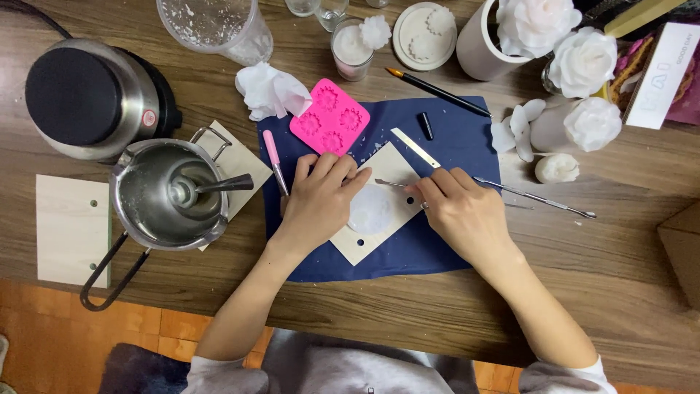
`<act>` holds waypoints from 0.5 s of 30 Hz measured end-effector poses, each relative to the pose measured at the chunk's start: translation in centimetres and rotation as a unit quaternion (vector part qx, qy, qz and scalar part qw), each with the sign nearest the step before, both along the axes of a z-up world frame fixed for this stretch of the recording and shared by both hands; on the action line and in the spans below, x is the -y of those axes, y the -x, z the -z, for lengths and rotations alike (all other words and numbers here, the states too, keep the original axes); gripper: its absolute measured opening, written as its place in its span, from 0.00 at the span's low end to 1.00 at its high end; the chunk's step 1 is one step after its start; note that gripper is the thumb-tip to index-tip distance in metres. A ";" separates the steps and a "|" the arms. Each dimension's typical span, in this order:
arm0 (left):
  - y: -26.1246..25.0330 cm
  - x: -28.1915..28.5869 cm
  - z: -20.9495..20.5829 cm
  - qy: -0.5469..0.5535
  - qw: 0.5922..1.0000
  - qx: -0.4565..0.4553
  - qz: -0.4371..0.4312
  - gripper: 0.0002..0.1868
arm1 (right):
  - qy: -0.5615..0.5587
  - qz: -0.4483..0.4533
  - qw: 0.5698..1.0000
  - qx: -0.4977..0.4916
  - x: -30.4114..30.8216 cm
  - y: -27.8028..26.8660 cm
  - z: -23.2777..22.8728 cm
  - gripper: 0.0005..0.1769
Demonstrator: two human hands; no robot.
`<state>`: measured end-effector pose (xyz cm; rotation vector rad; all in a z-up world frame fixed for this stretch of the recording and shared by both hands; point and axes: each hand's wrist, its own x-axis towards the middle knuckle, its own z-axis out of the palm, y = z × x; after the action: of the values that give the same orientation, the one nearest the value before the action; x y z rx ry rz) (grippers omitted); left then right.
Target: Scooping melted wax into a small mold and inserting a wick to create a decorative candle.
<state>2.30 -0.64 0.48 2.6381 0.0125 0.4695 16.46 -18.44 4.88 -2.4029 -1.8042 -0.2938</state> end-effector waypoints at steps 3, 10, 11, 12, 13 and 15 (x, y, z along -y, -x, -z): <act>0.1 -0.2 -0.9 0.035 0.999 -0.017 0.021 0.12 | 0.001 0.000 1.000 0.001 0.0 0.1 0.0 0.09; 0.3 -0.8 -1.5 0.130 0.988 -0.055 0.066 0.09 | -0.005 0.000 1.000 0.008 -0.1 0.3 -0.1 0.09; 0.4 -0.8 -1.2 0.130 0.988 -0.055 0.067 0.09 | -0.005 0.000 1.000 0.007 -0.1 0.3 -0.1 0.09; 0.5 -0.9 -0.9 0.134 0.986 -0.062 0.074 0.08 | 0.000 0.000 1.000 0.003 -0.1 0.3 -0.2 0.09; 0.6 -0.9 -0.7 0.138 0.985 -0.068 0.081 0.08 | 0.004 -0.001 1.000 -0.001 0.0 0.3 -0.2 0.08; 0.6 -0.9 -0.8 0.138 0.985 -0.070 0.082 0.08 | 0.003 0.000 1.000 0.001 0.0 0.3 0.1 0.08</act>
<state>1.66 0.23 1.24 2.3700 -0.0895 0.2094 16.15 -18.44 4.77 -2.4070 -1.8093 -0.2917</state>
